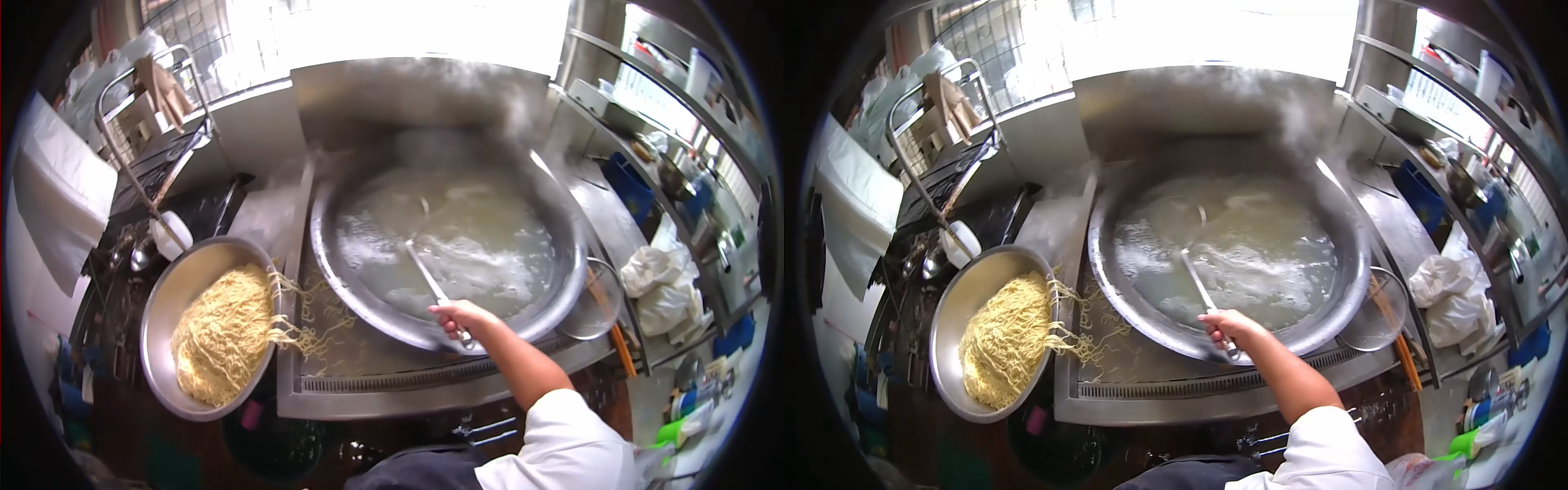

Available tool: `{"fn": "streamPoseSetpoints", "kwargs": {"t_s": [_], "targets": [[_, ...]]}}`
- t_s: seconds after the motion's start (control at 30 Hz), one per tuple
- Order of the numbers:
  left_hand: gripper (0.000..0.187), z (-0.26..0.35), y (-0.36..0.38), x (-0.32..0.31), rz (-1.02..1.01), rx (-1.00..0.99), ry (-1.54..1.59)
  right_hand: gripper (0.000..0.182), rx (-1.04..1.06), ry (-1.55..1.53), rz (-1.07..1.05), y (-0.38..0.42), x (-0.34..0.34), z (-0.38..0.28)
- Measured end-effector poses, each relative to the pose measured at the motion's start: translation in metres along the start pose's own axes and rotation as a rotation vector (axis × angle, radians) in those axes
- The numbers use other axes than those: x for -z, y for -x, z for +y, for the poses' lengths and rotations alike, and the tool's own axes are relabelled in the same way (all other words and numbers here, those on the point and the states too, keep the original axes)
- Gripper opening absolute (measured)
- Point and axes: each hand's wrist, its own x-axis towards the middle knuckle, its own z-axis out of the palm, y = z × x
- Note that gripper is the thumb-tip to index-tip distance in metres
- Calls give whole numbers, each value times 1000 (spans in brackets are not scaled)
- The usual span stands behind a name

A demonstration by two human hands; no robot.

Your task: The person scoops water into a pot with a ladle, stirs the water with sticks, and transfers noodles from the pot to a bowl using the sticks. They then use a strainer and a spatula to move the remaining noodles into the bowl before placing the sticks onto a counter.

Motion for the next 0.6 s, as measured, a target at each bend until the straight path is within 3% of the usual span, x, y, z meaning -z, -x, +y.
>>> {"fn": "streamPoseSetpoints", "kwargs": {"t_s": [0.13,0.27,0.4,0.6], "targets": [[41,44,-40,12,39,-62,-54,17,-93,-374,-255,40,-14,8],[40,80,-67,12,39,-166,-64,24,-69,-480,-314,85,16,19],[38,92,-73,-2,17,-216,-83,29,120,-240,-60,130,70,10],[36,58,-69,-16,-31,-138,-118,24,370,358,741,127,184,-15]]}}
